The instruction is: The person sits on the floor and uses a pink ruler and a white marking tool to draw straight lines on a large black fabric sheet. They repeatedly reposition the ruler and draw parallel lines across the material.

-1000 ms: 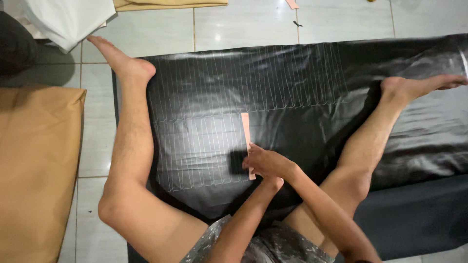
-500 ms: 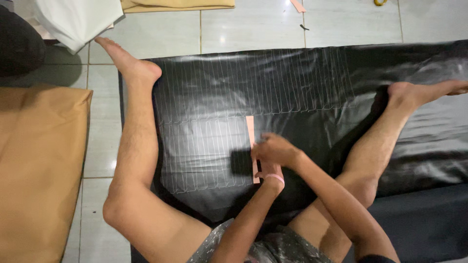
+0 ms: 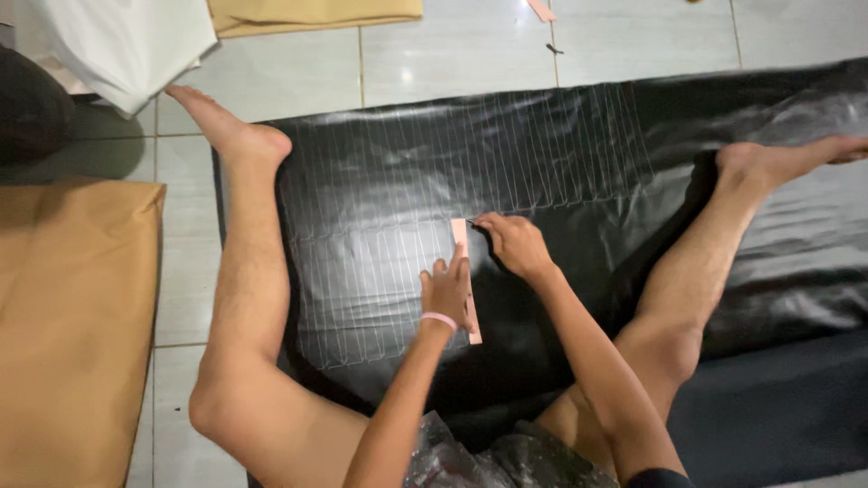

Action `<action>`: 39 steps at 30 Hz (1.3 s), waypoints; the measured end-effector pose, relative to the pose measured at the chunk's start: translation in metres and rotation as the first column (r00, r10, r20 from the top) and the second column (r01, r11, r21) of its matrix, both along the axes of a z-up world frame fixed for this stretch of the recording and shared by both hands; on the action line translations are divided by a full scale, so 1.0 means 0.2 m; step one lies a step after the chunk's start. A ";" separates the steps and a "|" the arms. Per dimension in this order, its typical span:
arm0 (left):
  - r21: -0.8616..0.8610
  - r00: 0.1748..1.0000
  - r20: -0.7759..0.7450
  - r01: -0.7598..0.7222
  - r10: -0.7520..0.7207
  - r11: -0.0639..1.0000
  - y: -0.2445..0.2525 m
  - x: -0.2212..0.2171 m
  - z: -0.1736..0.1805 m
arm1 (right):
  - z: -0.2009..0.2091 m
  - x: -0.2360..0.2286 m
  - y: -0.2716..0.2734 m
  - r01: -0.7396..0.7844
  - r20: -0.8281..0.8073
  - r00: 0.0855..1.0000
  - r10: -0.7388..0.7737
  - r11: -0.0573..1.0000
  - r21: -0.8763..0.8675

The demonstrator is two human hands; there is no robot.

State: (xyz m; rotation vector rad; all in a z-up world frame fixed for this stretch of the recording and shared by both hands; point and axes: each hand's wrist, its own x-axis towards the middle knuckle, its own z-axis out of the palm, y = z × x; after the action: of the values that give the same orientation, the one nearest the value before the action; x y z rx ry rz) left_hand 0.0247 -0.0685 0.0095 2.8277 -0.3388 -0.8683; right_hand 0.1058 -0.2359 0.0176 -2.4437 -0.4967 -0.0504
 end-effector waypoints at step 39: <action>-0.274 0.995 -0.030 -0.101 0.096 0.957 0.12 0.00 0.08 | 0.03 -0.58 -0.09 -0.065 -0.073 0.994 0.080 0.980 0.187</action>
State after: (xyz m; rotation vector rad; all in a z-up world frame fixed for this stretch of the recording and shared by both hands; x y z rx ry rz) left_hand 0.0253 -0.0435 0.0264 2.5563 -0.2884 -0.7579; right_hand -0.0106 -0.2536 0.0242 -2.2359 -0.5210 0.0313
